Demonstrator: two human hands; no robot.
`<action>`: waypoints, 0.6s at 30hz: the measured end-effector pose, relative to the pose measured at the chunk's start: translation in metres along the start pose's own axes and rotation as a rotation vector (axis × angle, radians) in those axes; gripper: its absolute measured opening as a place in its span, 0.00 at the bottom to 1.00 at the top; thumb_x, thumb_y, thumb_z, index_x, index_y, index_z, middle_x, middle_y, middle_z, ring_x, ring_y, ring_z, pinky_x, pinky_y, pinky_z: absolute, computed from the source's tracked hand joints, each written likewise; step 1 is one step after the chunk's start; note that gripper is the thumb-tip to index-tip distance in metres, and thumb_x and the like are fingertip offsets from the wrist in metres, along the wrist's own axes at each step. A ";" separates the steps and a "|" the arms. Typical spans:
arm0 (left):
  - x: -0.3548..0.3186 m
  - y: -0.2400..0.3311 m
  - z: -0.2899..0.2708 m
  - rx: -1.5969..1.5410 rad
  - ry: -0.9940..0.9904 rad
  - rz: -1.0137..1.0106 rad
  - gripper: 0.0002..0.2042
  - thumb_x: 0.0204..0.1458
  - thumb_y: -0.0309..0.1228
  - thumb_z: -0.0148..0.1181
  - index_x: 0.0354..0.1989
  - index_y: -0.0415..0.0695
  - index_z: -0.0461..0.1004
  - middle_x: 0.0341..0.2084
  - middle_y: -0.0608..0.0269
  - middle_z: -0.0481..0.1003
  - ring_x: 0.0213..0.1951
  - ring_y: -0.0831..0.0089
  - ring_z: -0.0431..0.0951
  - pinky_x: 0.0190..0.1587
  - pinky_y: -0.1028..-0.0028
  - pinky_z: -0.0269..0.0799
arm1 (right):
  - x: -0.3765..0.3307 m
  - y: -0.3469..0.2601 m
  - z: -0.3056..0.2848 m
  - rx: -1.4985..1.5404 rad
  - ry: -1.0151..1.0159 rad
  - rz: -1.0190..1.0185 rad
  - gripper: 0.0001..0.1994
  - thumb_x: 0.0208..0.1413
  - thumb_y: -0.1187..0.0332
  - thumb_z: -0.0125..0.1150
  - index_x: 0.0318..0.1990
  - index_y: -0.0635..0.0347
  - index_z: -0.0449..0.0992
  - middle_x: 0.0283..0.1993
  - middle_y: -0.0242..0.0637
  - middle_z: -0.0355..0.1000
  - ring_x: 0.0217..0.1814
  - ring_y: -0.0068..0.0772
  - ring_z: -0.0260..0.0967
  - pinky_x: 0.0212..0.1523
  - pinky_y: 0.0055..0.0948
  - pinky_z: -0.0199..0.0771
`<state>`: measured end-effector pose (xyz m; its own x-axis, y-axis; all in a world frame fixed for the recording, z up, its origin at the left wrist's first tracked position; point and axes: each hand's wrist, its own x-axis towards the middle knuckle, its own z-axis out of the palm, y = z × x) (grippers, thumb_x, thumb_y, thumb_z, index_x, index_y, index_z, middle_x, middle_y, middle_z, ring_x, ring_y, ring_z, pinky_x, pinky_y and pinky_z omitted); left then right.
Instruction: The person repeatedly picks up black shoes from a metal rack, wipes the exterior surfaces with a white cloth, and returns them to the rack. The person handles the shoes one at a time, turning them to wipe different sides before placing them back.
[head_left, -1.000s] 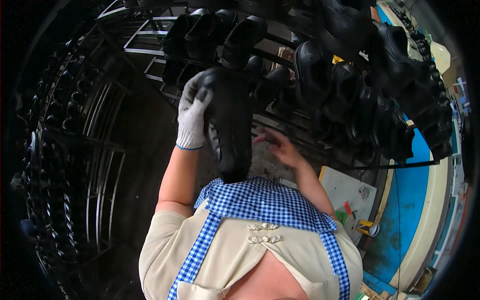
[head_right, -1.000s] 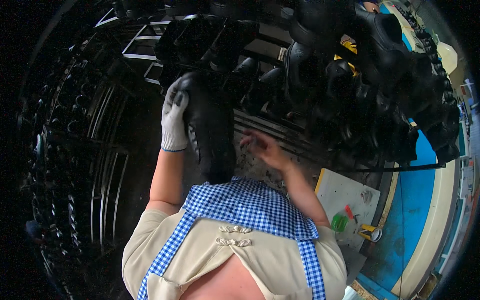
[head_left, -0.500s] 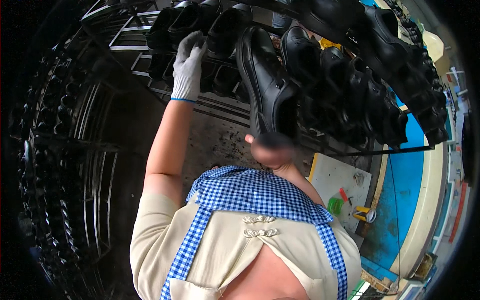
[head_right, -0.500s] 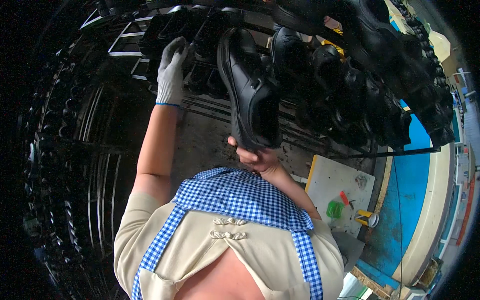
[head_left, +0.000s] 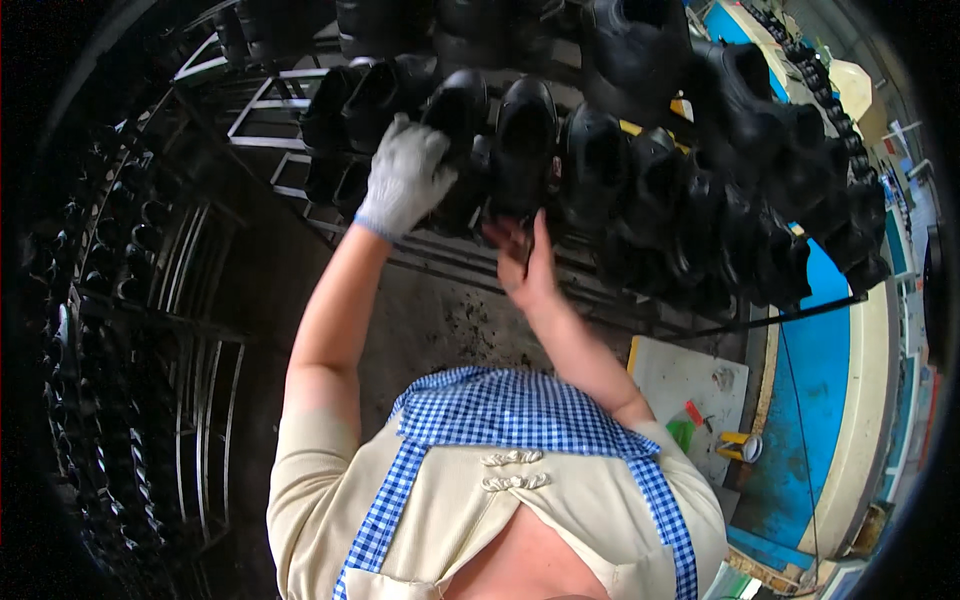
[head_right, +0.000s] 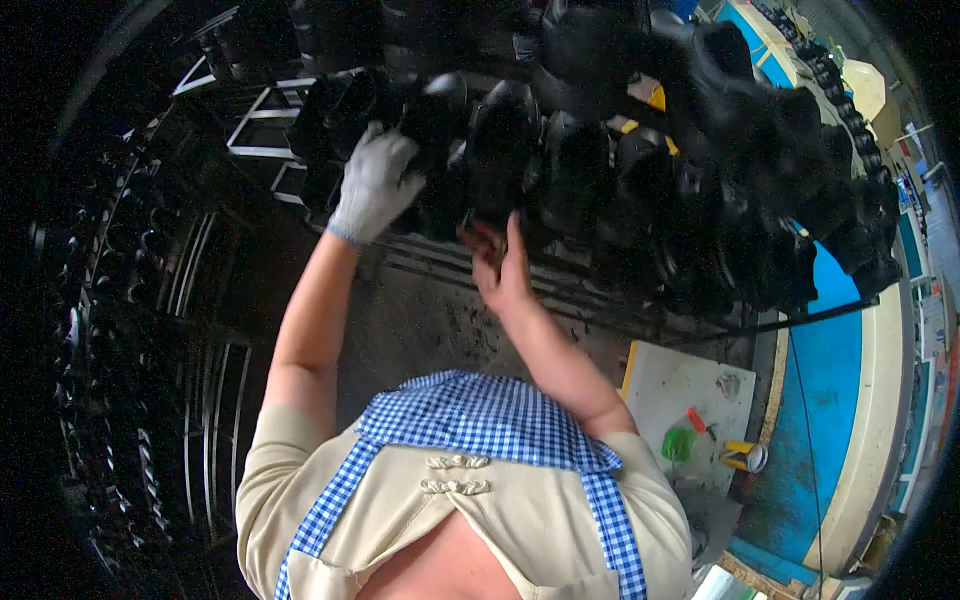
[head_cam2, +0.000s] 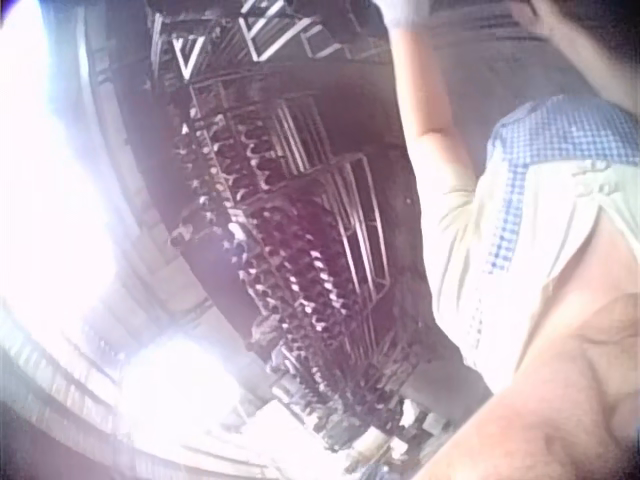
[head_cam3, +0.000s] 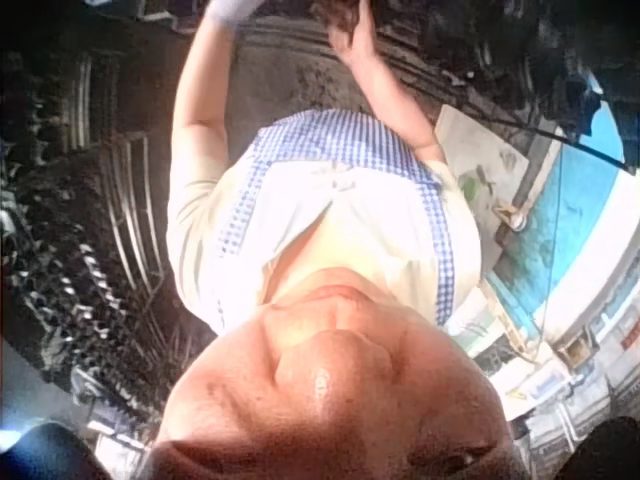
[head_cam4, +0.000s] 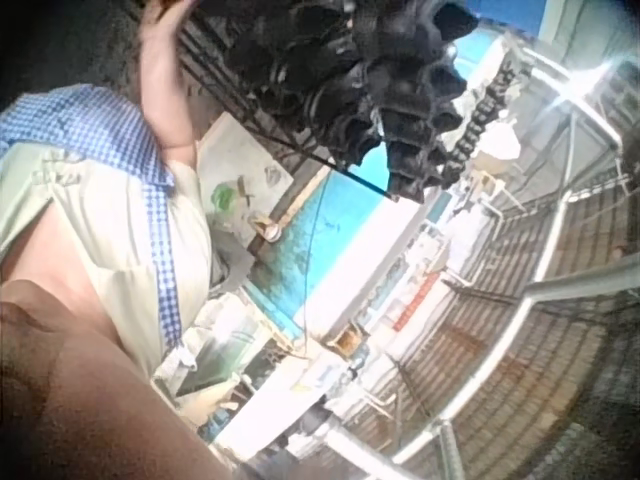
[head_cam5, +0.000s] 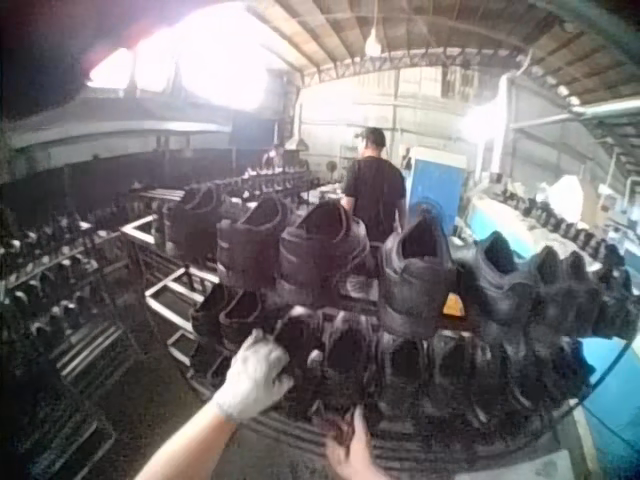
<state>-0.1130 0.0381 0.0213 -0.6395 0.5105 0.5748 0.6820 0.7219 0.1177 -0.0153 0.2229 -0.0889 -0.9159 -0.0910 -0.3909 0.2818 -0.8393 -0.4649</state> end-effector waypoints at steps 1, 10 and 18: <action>-0.020 0.008 -0.002 -0.034 0.242 0.038 0.19 0.38 0.30 0.63 0.42 0.39 0.71 0.38 0.49 0.72 0.45 0.51 0.72 0.54 0.57 0.64 | -0.008 0.009 -0.016 -0.053 -0.089 0.062 0.28 0.56 0.38 0.46 0.34 0.57 0.74 0.23 0.31 0.71 0.08 0.15 0.46 0.11 0.18 0.43; -0.114 0.075 -0.077 -1.319 0.533 -0.863 0.09 0.54 0.26 0.52 0.41 0.37 0.69 0.38 0.65 0.71 0.41 0.80 0.69 0.46 0.80 0.63 | -0.069 0.018 0.028 -1.128 -0.572 -0.858 0.41 0.43 0.67 0.72 0.64 0.58 0.55 0.40 0.33 0.66 0.29 0.17 0.64 0.23 0.15 0.61; -0.134 0.080 -0.088 -1.875 0.281 -0.905 0.21 0.49 0.29 0.60 0.52 0.37 0.66 0.45 0.57 0.73 0.46 0.68 0.75 0.49 0.70 0.71 | -0.062 -0.007 0.055 -1.314 -0.719 -1.040 0.48 0.36 0.52 0.74 0.64 0.60 0.55 0.47 0.40 0.65 0.32 0.28 0.66 0.30 0.23 0.70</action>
<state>0.0589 -0.0137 0.0249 -0.9841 0.1725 -0.0416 -0.1451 -0.6476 0.7480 0.0242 0.2048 -0.0181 -0.6768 -0.3513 0.6469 -0.7278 0.1877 -0.6596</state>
